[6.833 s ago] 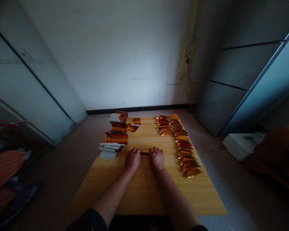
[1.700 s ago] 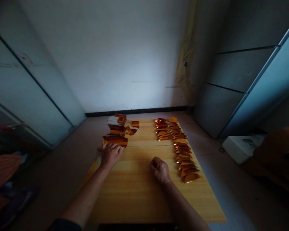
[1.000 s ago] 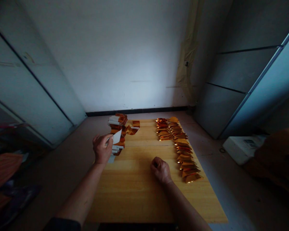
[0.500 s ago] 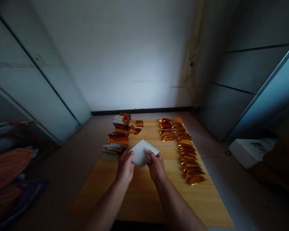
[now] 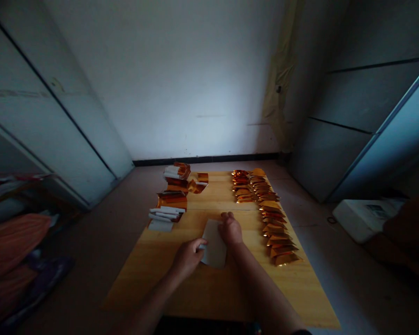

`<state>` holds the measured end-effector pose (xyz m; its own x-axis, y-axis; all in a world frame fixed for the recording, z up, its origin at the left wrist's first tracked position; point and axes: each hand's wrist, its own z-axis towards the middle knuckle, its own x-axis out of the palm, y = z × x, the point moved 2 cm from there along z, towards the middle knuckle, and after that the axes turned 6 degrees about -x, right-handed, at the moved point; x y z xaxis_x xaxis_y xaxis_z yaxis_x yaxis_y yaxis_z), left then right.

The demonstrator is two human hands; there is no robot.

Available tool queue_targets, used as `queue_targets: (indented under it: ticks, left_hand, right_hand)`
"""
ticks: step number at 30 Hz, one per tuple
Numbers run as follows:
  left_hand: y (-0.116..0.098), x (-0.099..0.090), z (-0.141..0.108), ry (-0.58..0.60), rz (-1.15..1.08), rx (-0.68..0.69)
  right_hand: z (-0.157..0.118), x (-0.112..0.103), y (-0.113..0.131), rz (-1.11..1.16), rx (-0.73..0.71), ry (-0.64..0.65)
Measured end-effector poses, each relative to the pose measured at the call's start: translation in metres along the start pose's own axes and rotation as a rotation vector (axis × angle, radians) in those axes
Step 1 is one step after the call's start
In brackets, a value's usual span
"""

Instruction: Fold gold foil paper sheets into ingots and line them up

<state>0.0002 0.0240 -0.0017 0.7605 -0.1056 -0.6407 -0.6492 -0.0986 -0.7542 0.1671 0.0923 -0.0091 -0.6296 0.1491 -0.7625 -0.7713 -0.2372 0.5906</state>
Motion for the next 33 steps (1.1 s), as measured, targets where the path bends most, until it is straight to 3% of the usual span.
queue_targets:
  ticks: [3, 6, 8, 13, 15, 18, 21, 30, 33]
  left_hand:
    - [-0.005, -0.006, -0.001, 0.060, 0.283, 0.028]
    - [-0.009, -0.013, 0.000, 0.142, 0.439, 0.120]
    - [-0.009, -0.016, 0.001, 0.184, 0.515, 0.218]
    - [-0.007, -0.022, 0.009, 0.125, 0.605, 0.507]
    - [-0.005, -0.022, 0.015, 0.176, 0.611, 0.581]
    - [-0.002, -0.022, 0.022, 0.303, 0.574, 0.622]
    - [0.003, -0.022, 0.023, 0.339, 0.524, 0.622]
    - [0.013, -0.008, 0.020, 0.182, 0.477, 0.635]
    - [0.014, -0.004, 0.022, 0.141, 0.441, 0.631]
  right_hand:
    - [-0.005, -0.001, 0.008, -0.260, -0.114, 0.088]
    - [-0.007, -0.002, 0.011, -0.417, -0.190, 0.090]
    - [-0.007, -0.004, 0.010, -0.451, -0.214, 0.089]
    - [-0.005, -0.007, 0.007, -0.484, -0.214, 0.129]
    - [-0.005, -0.007, 0.008, -0.490, -0.205, 0.137]
    - [-0.005, -0.007, 0.008, -0.483, -0.197, 0.133]
    - [-0.005, -0.006, 0.006, -0.465, -0.195, 0.129]
    - [-0.003, -0.005, 0.001, -0.363, -0.163, 0.116]
    - [-0.003, -0.007, -0.006, -0.137, -0.189, -0.006]
